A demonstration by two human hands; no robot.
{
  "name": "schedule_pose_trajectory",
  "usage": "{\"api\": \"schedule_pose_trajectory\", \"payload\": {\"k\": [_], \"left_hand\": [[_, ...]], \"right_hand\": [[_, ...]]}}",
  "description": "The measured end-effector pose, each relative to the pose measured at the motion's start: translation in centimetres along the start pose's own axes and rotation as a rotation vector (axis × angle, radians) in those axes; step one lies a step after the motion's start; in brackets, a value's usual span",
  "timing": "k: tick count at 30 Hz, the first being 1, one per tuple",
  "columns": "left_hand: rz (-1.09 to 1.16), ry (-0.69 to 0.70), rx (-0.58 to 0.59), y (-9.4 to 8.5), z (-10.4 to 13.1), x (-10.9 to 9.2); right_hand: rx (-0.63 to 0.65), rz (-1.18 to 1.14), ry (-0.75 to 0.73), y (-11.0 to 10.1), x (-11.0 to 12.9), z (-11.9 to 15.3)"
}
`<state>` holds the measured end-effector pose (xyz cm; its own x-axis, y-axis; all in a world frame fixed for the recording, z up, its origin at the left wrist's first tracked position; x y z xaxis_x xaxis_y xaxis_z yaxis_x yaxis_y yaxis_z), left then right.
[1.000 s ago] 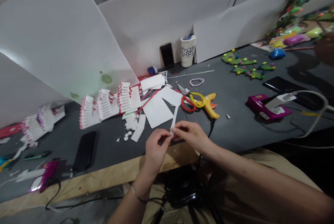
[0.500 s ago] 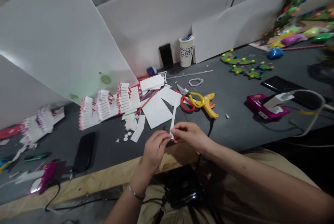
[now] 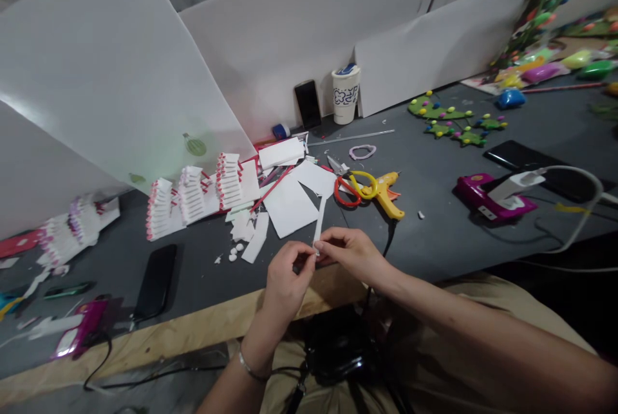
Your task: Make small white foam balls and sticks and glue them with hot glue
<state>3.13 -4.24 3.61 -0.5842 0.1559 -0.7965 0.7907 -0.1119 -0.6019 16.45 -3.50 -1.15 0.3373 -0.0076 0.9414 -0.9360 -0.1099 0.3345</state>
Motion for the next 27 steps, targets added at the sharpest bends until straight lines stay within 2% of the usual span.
{"api": "schedule_pose_trajectory", "payload": {"k": [4, 11, 17, 21, 27], "left_hand": [[-0.024, 0.027, -0.014, -0.1, 0.1, 0.0], [-0.216, 0.301, -0.063, -0.4, 0.5, -1.1], [-0.324, 0.485, -0.072, -0.3, 0.8, -0.6], [-0.353, 0.521, -0.048, -0.4, 0.6, -0.5], [-0.384, 0.448, 0.051, -0.5, -0.1, -0.5]], "right_hand": [[-0.010, -0.036, 0.043, 0.1, 0.2, 0.0], [-0.043, -0.132, 0.209, 0.0, -0.1, 0.0], [-0.052, -0.169, 0.265, 0.0, -0.4, 0.1], [-0.018, -0.137, 0.265, 0.1, -0.5, 0.2], [0.016, -0.036, 0.165, 0.1, -0.4, 0.0]]}}
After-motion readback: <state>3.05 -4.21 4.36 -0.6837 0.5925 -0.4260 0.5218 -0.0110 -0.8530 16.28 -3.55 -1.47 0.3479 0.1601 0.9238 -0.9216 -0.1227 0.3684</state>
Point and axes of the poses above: each hand's wrist, its own z-axis away from the middle knuckle, its own y-axis out of the palm, x = y × z, the point moved 5 cm from there along -z, towards the middle knuckle, and after that the axes turned 12 degrees about -y, right-handed, at the moved point
